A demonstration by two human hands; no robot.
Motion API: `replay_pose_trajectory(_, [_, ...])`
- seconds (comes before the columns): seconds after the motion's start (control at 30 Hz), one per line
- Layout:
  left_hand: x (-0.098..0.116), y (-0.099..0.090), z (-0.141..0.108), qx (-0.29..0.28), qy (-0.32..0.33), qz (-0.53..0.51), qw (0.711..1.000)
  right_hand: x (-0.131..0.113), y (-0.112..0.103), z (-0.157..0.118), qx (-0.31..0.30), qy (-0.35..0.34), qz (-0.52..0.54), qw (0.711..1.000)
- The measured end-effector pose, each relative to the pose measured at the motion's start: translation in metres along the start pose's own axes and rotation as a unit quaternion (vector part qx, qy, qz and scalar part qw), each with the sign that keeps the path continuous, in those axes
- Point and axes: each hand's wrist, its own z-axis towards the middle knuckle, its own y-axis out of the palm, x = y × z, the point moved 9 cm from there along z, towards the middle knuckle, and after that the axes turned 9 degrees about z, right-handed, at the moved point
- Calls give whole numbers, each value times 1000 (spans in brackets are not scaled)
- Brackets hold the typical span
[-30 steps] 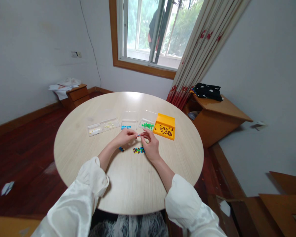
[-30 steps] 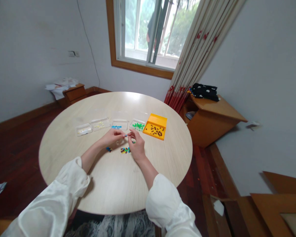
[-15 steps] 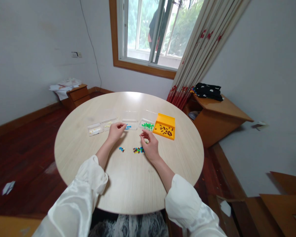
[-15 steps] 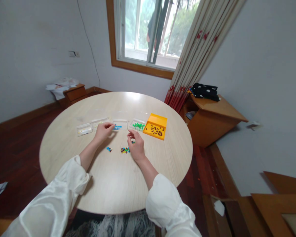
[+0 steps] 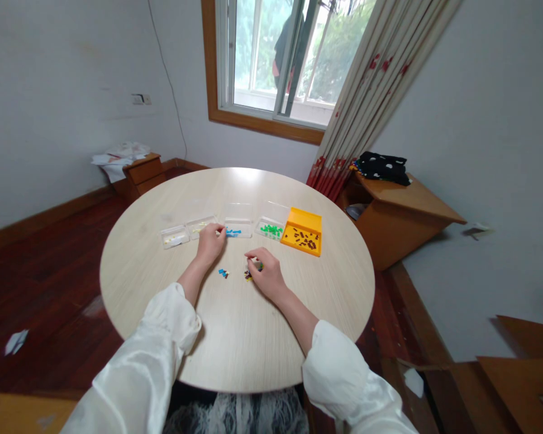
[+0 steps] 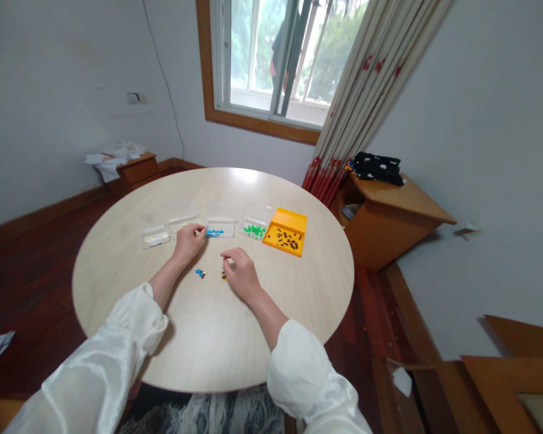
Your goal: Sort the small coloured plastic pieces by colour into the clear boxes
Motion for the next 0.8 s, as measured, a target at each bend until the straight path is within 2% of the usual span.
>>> replay_pose_trajectory(0.23, [-3,4,0,-4,-3,9,1000,-14,33,-9,-112,-44,-66,990])
replay_pose_trajectory(0.47, [-3,4,0,-10,-9,5,1000,-35,61,-22,-226,-111,-118,961])
replay_pose_trajectory(0.6, [-2,3,0,-9,-12,6,1000,-34,67,-26,-257,-109,-147,949])
replay_pose_trajectory(0.8, [1,1,0,-1,-13,2,1000,-32,68,-25,-261,-100,-151,948])
